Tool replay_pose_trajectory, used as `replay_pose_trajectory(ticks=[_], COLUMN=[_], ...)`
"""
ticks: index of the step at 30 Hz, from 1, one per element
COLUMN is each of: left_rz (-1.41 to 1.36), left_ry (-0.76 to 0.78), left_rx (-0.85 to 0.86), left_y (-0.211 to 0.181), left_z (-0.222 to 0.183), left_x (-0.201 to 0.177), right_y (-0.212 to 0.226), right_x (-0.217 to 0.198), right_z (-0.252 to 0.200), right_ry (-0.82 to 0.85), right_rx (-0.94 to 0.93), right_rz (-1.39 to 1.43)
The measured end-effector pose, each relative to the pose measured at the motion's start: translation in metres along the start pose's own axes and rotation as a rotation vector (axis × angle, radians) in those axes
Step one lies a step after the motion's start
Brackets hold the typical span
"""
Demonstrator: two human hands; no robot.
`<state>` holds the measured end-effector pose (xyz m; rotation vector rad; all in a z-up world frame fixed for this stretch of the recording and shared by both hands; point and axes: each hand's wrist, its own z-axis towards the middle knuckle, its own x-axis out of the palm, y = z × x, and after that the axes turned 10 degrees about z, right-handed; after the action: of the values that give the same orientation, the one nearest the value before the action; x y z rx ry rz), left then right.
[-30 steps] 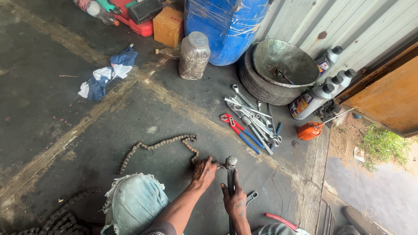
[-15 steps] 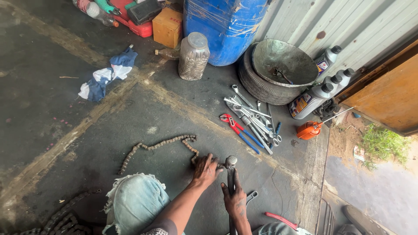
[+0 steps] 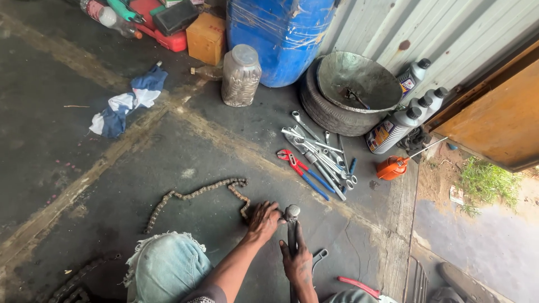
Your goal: The person sits on the workshop floor working on a motorcycle drive chain. They position a chain link in a chain-breaking tool, tighten the tool by hand, and strike it with a hammer to press the link pin, then handle the chain and tool parts.
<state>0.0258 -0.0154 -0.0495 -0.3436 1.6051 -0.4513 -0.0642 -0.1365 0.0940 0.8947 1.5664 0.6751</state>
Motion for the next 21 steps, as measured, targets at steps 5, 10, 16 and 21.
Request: replay_pose_trajectory(ticks=[5,10,16,21], left_rz=[0.049,0.101,-0.006,0.004], left_ry=[0.055,-0.017,-0.122,-0.064], left_rx=[0.018,0.093,0.068,0.063], left_y=[0.008,0.021,0.014,0.004], left_z=[0.009,0.017,0.0,-0.008], left_x=[0.002,0.03,-0.012,-0.035], right_y=[0.005,0.025,0.014,0.004], right_x=[0.002,0.0,0.0,0.002], right_z=[-0.001,-0.009,-0.006,-0.004], right_ry=[-0.004,0.012,-0.003,0.002], right_rx=[-0.03,0.113,0.039,0.042], right_rz=[-0.01,-0.028,0.003,-0.006])
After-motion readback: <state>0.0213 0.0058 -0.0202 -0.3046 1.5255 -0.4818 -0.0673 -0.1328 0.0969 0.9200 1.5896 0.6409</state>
